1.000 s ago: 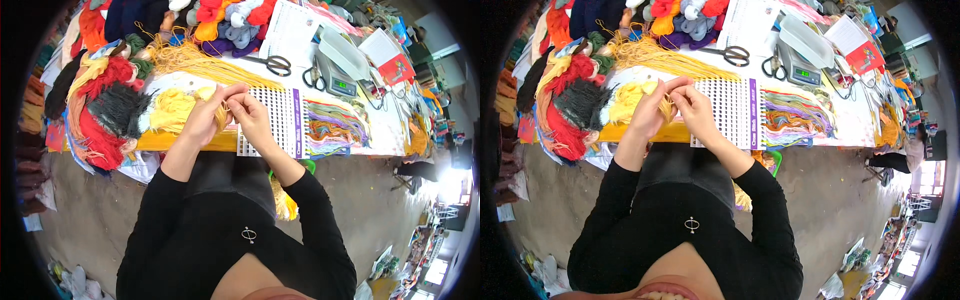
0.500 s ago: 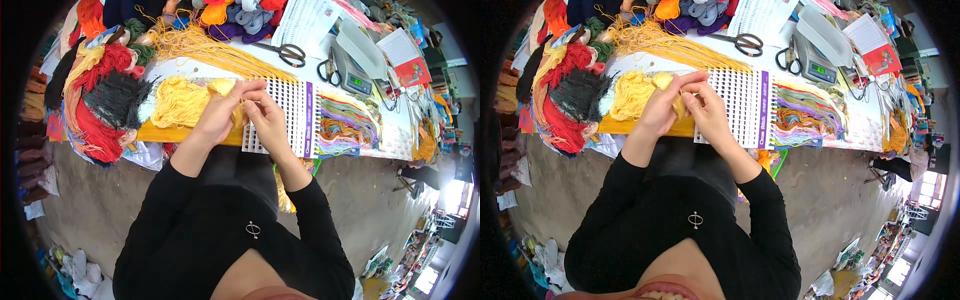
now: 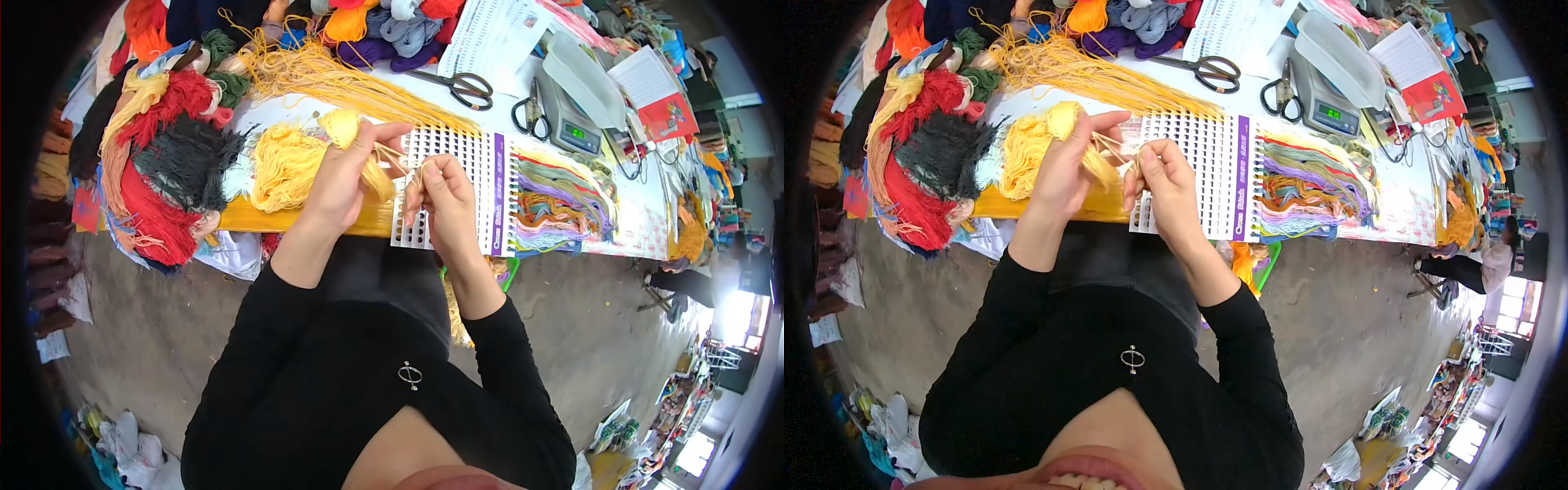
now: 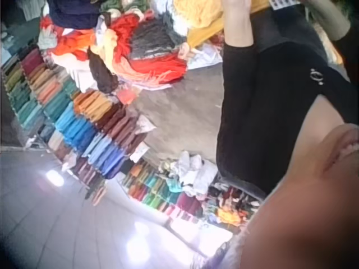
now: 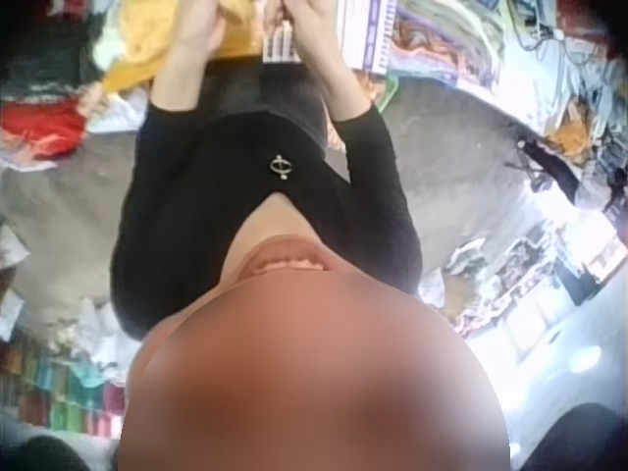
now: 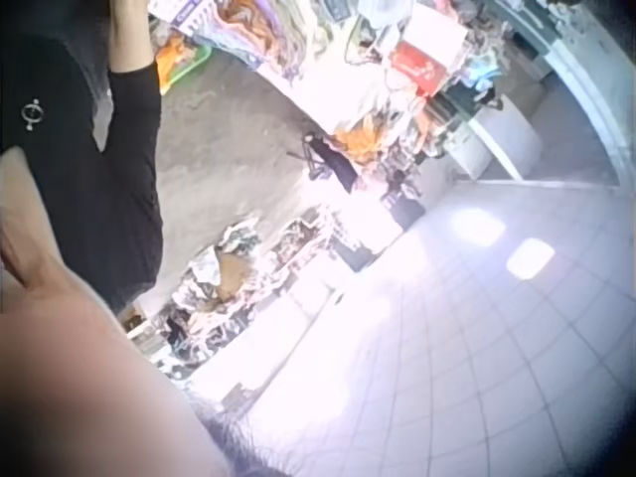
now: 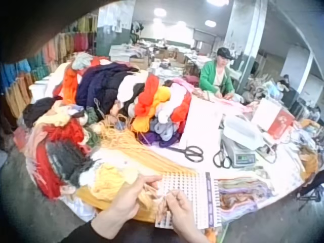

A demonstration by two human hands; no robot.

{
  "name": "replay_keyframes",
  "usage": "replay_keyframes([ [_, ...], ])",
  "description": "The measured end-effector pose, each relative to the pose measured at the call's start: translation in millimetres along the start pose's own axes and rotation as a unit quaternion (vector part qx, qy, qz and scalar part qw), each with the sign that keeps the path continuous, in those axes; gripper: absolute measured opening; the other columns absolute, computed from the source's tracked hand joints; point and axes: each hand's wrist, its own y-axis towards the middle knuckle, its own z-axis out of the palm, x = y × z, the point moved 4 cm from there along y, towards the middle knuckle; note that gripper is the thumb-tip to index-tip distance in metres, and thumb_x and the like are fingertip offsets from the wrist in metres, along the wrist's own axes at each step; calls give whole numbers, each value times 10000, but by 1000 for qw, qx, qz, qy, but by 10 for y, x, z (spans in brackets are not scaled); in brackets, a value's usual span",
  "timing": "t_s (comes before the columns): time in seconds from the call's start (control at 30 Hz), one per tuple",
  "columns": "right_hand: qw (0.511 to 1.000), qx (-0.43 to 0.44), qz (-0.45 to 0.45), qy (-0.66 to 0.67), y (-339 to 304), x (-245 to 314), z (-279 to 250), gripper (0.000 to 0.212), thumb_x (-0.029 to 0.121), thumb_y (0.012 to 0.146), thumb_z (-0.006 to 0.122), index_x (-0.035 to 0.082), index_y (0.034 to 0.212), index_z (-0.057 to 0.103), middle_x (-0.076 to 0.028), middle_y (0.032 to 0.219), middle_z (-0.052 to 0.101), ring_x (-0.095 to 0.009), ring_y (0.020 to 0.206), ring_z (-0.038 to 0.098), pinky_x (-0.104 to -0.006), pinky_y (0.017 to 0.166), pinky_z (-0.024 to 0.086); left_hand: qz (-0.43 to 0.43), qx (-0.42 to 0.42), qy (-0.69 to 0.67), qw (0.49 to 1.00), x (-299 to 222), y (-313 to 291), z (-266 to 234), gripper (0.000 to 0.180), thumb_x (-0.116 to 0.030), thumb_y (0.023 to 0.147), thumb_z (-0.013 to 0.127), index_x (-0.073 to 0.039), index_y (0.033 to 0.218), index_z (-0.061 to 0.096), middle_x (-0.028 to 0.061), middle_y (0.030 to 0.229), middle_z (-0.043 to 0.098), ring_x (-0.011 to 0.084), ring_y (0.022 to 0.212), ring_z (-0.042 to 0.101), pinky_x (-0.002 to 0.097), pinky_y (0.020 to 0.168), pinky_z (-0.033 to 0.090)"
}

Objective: Sorting bundles of colored yarn and attaching them to a reference sample card.

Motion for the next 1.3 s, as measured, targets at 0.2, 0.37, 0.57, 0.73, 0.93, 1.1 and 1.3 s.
replay_keyframes([
  [0.2,1000,-25,-13,5,-71,11,4,160,178,940,431,26,892,438,-6,584,403,-80,473,399,-204,423,346,16,-10,-23,1000,-82,-63,57,457,-331,963,331,46,1088,555,22,764,529,63,650,510,199,600,471],
  [0.37,1000,-4,23,5,-114,-1,77,169,169,924,462,5,942,495,22,569,379,-58,466,349,-197,414,330,-34,-12,-83,996,-132,-102,15,441,-324,958,358,57,1065,553,39,736,547,66,636,510,183,486,427],
  [0.57,980,176,87,-26,-230,-23,113,245,205,902,506,-30,873,567,-27,511,435,-115,418,429,-223,419,356,-65,-16,9,998,-87,-105,-65,466,-370,937,405,61,943,580,74,697,560,65,456,440,157,398,307],
  [0.73,949,-52,-86,300,64,163,-369,148,161,919,462,43,834,492,-18,772,506,-81,602,466,-197,558,392,-108,175,-150,967,-123,-106,-47,684,-519,929,233,55,912,604,84,713,595,130,589,552,232,522,422],
  [0.93,993,-22,-44,-111,-6,74,9,166,119,889,520,-23,908,604,-50,792,570,-96,589,542,-206,541,413,-11,71,0,997,-95,-139,143,471,-346,972,254,-5,1198,487,100,1135,550,176,994,539,306,862,426],
  [1.1,991,6,-74,-113,0,25,230,121,93,863,567,-7,927,588,-17,655,547,-73,529,502,-190,494,401,-68,79,12,995,-59,-190,229,396,-284,958,329,-39,1217,503,58,1112,543,70,728,514,191,583,422],
  [1.3,995,-15,-67,-76,-29,86,250,83,71,859,556,-5,891,570,-15,795,543,-80,566,525,-196,528,419,-70,109,4,992,-31,-165,154,445,-286,961,258,-12,1257,442,82,1215,507,98,885,532,198,620,432],
])
